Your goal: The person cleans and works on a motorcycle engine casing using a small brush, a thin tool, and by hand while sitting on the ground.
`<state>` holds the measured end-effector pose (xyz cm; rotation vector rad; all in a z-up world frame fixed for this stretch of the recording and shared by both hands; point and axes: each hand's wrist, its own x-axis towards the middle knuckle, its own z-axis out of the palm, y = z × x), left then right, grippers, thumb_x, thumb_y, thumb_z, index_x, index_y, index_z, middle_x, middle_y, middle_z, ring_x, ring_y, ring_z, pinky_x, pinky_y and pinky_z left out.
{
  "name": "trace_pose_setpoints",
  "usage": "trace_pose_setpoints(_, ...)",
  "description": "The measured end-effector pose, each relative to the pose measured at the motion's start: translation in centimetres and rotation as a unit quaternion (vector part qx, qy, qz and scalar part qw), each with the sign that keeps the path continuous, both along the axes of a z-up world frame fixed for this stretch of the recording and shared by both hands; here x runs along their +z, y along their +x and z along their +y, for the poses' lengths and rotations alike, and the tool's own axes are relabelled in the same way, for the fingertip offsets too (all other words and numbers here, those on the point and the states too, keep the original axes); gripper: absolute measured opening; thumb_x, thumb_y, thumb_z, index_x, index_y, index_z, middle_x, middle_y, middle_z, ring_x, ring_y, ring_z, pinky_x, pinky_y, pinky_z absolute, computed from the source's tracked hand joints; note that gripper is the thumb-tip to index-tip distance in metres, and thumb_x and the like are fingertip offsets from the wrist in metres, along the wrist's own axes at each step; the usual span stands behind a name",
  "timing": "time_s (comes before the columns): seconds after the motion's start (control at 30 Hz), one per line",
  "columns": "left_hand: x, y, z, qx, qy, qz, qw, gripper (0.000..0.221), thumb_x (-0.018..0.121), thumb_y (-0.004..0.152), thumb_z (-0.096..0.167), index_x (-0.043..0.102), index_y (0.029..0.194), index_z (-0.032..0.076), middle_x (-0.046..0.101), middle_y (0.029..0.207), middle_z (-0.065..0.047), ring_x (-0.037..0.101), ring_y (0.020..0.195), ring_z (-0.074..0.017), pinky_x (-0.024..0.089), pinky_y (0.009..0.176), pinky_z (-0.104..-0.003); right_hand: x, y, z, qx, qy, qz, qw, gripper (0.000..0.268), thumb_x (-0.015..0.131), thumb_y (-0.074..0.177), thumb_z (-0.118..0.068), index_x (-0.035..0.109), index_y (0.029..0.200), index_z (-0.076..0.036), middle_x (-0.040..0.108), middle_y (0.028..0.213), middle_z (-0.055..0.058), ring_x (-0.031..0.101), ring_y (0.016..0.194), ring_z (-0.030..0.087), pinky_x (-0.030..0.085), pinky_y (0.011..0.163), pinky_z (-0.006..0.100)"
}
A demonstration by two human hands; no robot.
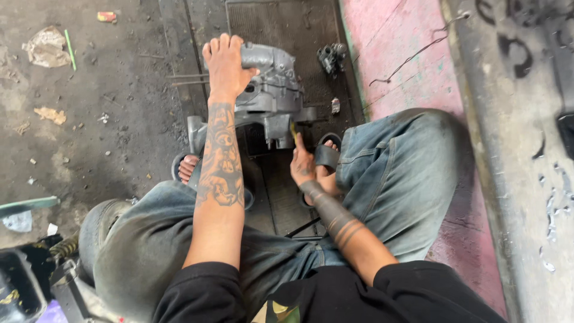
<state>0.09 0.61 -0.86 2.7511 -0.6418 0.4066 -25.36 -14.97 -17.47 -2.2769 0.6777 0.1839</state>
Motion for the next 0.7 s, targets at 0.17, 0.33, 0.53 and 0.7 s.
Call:
trace_pose_setpoints(0.17, 0.3, 0.2, -0.4, 0.014, 0.020, 0.024, 0.999, 0.065, 0.095, 0.075, 0.045, 0.058, 0.117, 0.012, 0.051, 0.113, -0.007, 0.047, 0.106, -0.0324, 0.032, 0.101, -0.049, 0.1, 2.1, -5.0, 0.102, -0.101, 0.039, 0.989, 0.054, 0.042, 0.109, -0.032, 0.032, 0.160, -0.044, 0.074, 0.091, 0.021, 0.070, 0.081, 0.042, 0.052, 0.074, 0.054)
trace_pose_setpoints(0.33, 1.0, -0.1, -0.5, 0.026, 0.014, 0.058, 0.998, 0.067, 0.095, 0.074, 0.043, 0.060, 0.122, 0.013, 0.055, 0.117, -0.008, 0.049, 0.112, -0.0330, 0.031, 0.105, -0.051, -0.6, 3.7, -7.9, 0.173, -0.331, -0.061, 0.926, 0.038, 0.057, 0.099, -0.030, 0.060, 0.136, -0.040, 0.071, 0.082, 0.008, 0.068, 0.073, 0.034, 0.045, 0.065, 0.051)
trace_pose_setpoints(0.53, 0.9, -0.2, -0.7, 0.034, 0.011, 0.054, 0.998, 0.066, 0.096, 0.073, 0.043, 0.059, 0.119, 0.013, 0.053, 0.115, -0.006, 0.048, 0.110, -0.0313, 0.031, 0.108, -0.052, 2.0, 7.3, -6.9, 0.320, -0.381, -0.117, 0.860, 0.031, 0.048, 0.106, -0.038, 0.066, 0.131, -0.043, 0.063, 0.092, 0.000, 0.058, 0.084, 0.023, 0.036, 0.078, 0.043)
trace_pose_setpoints(0.7, 0.7, -0.1, -0.7, 0.033, 0.010, 0.024, 0.999, 0.068, 0.096, 0.071, 0.045, 0.060, 0.119, 0.014, 0.052, 0.112, -0.005, 0.049, 0.107, -0.0298, 0.031, 0.108, -0.051, 5.3, 11.5, -8.5, 0.305, -0.360, -0.109, 0.875, 0.018, 0.062, 0.096, -0.043, 0.078, 0.103, -0.040, 0.071, 0.091, -0.003, 0.062, 0.096, 0.025, 0.029, 0.084, 0.050)
